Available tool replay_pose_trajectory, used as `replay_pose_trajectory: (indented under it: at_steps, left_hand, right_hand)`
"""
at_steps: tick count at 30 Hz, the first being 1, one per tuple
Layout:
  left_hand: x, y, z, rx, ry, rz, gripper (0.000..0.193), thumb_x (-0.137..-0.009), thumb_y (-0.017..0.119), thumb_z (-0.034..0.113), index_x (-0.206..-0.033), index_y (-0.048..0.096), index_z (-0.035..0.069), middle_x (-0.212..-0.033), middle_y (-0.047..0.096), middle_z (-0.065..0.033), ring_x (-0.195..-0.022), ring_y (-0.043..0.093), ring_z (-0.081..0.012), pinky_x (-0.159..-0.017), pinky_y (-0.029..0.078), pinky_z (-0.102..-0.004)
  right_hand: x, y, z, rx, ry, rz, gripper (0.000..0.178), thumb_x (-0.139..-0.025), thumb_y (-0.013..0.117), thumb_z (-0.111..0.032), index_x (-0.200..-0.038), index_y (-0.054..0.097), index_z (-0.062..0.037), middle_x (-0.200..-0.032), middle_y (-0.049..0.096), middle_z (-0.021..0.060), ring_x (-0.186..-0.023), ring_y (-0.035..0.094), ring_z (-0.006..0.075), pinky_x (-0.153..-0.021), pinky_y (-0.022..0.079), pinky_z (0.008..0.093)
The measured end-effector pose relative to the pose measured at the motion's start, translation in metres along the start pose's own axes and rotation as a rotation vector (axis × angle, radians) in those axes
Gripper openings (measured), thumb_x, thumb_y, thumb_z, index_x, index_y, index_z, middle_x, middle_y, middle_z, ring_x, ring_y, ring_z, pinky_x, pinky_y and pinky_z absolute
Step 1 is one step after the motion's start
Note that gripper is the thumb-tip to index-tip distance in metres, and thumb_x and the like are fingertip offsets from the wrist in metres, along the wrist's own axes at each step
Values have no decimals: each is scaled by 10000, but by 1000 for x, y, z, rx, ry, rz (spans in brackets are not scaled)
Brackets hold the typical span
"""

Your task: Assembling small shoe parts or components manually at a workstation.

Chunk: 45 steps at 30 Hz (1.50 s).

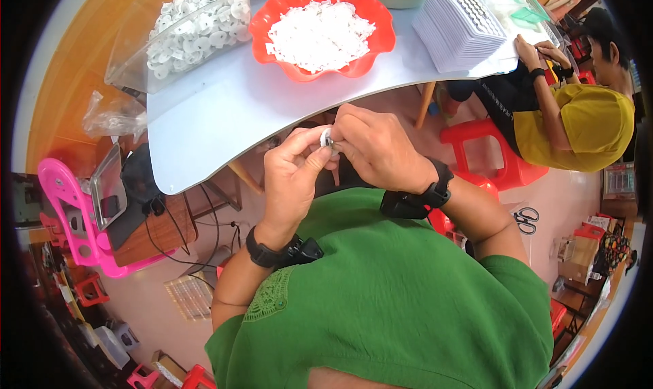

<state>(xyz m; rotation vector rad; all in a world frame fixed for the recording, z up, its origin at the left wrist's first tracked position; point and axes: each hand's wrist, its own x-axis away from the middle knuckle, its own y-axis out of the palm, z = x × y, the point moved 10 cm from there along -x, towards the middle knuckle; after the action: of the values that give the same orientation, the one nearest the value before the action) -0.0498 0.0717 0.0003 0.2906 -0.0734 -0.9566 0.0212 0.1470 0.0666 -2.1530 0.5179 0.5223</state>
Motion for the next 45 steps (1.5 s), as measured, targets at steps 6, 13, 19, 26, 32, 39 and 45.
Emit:
replay_pose_trajectory:
  at_steps: [6, 13, 19, 26, 32, 39, 45]
  left_hand:
    - [0, 3, 3, -72, 6, -21, 255, -874, 559, -37, -1123, 612, -48, -975, 593, -68, -813, 599, -124, -718, 513, -238]
    - [0, 1, 6, -179, 16, -31, 273, -848, 564, -63, -1114, 621, -41, -983, 590, -63, -788, 591, -107, -709, 502, -218]
    - [-1, -3, 0, -146, 12, -46, 260, -843, 604, -36, -1102, 626, -50, -988, 589, -93, -799, 604, -148, -711, 521, -243]
    - [-5, 0, 8, -55, 34, -50, 277, -819, 670, 12, -1085, 623, -51, -942, 594, -82, -776, 612, -147, -676, 527, -237]
    - [-7, -5, 3, 112, -63, -65, 402, -813, 711, 102, -1159, 568, -43, -971, 617, -101, -781, 621, -145, -670, 526, -238]
    - [-6, -10, -2, 202, -61, -91, 442, -798, 731, 144, -1158, 563, -49, -978, 621, -99, -776, 602, -129, -674, 514, -234]
    - [-6, -11, 7, 120, 15, -88, 351, -795, 730, 112, -1090, 610, -36, -950, 598, -60, -787, 577, -117, -677, 499, -229]
  right_hand:
    - [1, 3, 13, -118, 87, -3, 123, -738, 633, -11, -776, 516, -11, -690, 539, 118, -615, 573, 291, -513, 447, 369]
    - [18, 28, 57, -560, 587, -131, 142, -808, 671, 6, -831, 531, 4, -753, 593, 27, -657, 563, 56, -520, 449, 229]
    - [29, 43, 66, -796, 773, -169, 112, -831, 652, -9, -855, 543, -5, -779, 602, 39, -661, 579, 76, -535, 472, 210]
    - [25, 35, 58, -1031, 711, -193, 96, -850, 633, -23, -889, 552, 12, -750, 604, 47, -601, 573, 75, -498, 486, 219]
    - [26, 23, 50, -876, 671, -151, 99, -871, 612, -19, -949, 569, 22, -842, 606, 32, -689, 571, 88, -621, 480, 232]
    - [-12, -14, -16, -70, -52, 55, 190, -705, 691, 4, -856, 576, -4, -755, 546, 86, -588, 572, 213, -489, 456, 305]
    - [-11, -10, -29, 112, -200, 112, 218, -650, 714, -23, -827, 586, -13, -735, 528, 74, -569, 555, 221, -473, 448, 322]
